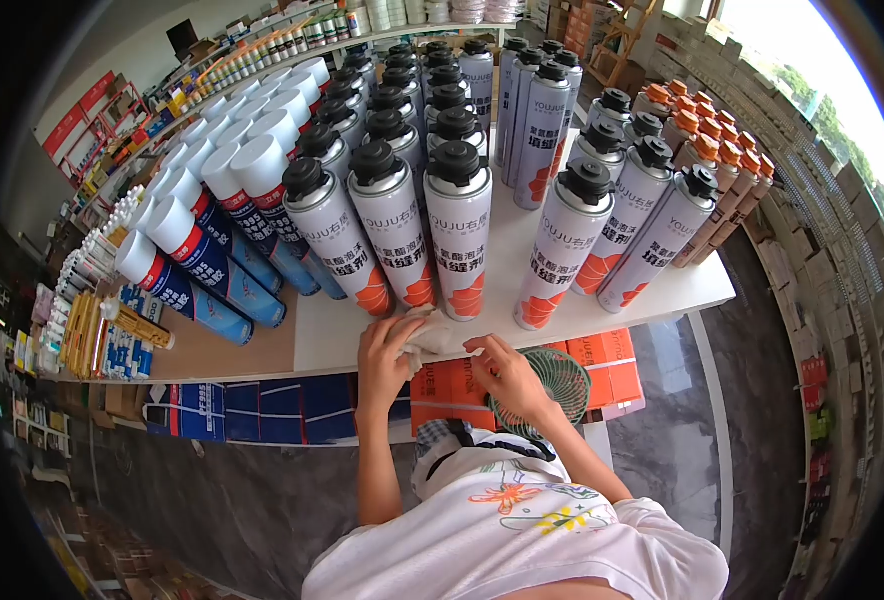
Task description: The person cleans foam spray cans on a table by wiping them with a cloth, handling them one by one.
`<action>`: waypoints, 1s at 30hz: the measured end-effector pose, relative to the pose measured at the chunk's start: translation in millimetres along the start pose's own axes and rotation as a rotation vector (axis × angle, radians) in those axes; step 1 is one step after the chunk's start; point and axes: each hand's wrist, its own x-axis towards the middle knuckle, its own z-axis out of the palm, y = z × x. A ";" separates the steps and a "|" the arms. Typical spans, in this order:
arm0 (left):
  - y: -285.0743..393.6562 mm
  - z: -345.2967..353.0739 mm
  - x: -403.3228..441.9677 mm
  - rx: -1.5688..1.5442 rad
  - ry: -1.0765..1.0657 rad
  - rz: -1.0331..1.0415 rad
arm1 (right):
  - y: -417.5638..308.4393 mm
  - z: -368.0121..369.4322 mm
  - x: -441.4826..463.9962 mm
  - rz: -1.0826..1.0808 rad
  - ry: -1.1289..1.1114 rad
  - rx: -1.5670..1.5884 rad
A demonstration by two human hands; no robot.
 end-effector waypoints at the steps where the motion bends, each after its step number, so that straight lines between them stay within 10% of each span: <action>1: -1.1 3.1 -3.4 -0.034 0.038 -0.004 | -1.0 -4.5 -1.5 0.038 0.013 0.037; 7: 42.3 -27.5 32.6 -0.315 0.250 0.127 | 4.4 -47.5 -12.5 -0.088 0.395 0.075; 16: 178.3 -119.5 218.1 -0.196 0.694 0.900 | -6.3 -119.8 27.7 -0.462 0.770 -0.155; 20: 197.2 -88.6 252.3 -0.133 0.400 0.949 | -11.0 -130.1 50.6 -0.413 0.934 -0.259; 22: 181.5 -45.4 244.8 -0.136 -0.124 0.785 | -13.0 -129.9 61.4 -0.346 0.977 -0.133; 30: 183.5 -55.0 243.8 -0.180 -0.302 0.724 | -30.9 -129.4 84.2 -0.221 0.627 -0.002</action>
